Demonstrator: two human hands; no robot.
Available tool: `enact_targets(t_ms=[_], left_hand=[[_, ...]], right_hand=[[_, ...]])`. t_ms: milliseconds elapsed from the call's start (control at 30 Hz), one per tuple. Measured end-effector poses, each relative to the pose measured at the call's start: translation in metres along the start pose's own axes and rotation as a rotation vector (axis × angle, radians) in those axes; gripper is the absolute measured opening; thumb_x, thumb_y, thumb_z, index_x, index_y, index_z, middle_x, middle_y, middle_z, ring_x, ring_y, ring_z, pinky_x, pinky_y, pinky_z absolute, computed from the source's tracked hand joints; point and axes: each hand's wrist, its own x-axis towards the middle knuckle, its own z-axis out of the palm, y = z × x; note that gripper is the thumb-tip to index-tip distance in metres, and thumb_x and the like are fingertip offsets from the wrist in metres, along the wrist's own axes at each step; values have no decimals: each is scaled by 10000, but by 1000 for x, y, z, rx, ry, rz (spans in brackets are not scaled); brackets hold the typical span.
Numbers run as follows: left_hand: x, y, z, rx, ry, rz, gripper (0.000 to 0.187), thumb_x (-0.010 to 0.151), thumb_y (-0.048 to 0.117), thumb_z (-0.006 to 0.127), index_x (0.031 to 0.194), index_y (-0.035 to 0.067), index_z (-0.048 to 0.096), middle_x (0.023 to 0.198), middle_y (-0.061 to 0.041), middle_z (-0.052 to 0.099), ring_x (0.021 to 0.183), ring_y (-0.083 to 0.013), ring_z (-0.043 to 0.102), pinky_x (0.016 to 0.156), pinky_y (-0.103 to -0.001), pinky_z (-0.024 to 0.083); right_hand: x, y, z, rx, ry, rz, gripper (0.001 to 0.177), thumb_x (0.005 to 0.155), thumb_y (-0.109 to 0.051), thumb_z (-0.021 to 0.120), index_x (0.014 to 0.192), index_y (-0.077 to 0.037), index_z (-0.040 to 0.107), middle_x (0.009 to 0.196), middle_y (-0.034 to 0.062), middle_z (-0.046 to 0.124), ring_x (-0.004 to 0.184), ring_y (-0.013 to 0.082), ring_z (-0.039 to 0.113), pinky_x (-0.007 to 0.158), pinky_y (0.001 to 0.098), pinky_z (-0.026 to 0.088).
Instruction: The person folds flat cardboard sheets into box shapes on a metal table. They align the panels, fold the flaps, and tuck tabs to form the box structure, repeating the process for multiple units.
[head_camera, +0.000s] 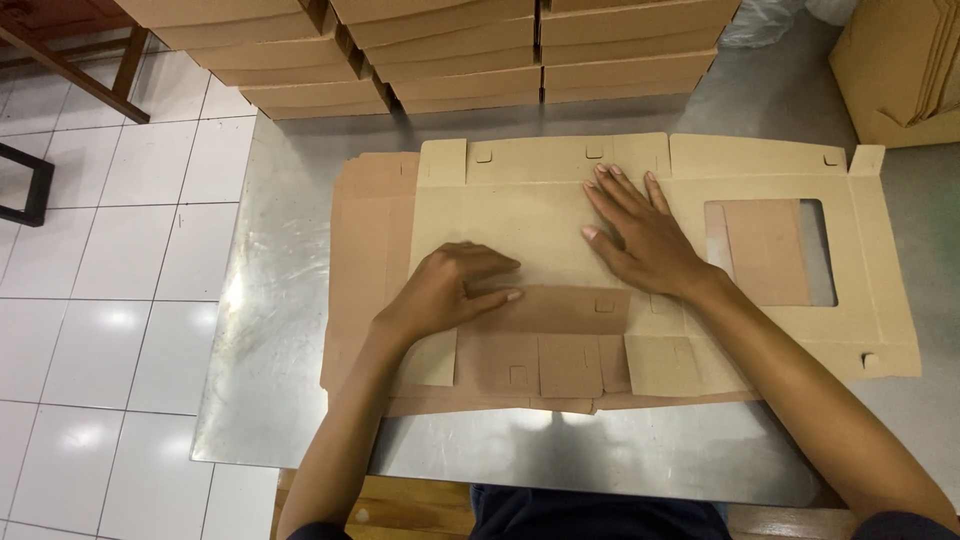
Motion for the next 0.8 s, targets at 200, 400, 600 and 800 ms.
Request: enact_targets(t_ms=[200,400,600,800], left_hand=[[4,-41,22,92,83,-67,621,771,333,898,1308,124,664,1489,-155,524,1432,-394,414,1207,-600,244],[6,-37,20,74,54,-147,776,758,412,896,1395,108,575,1557,-196,429,1495,-417,310,1245,-625,134],[8,-42,21,91,45,-147,783,736,400,906,1390,118,582,1552,-193,440,1495,-406,321,1242,-622,143],[7,-46,22,113,47,-139,792,736,415,906,1395,117,584,1551,-189,451,1494,-401,331,1243,-609,154]], right_hand=[[0,3,-22,352,-57,11,512,1046,-320,441,1481,-51,476,1639,240,256,1521,431,149,1196,633,-74],[-22,-57,-43,51,-193,-132,539,995,-375,527,1459,-99,525,1593,239,342,1498,439,213,1169,682,-10],[-48,-107,40,-7,-350,-603,556,1076,-362,394,1514,-19,383,1596,199,335,1504,351,243,1213,547,112],[-51,-102,65,-50,-282,-615,599,1080,-362,372,1567,-26,277,1621,189,291,1522,313,206,1240,477,69]])
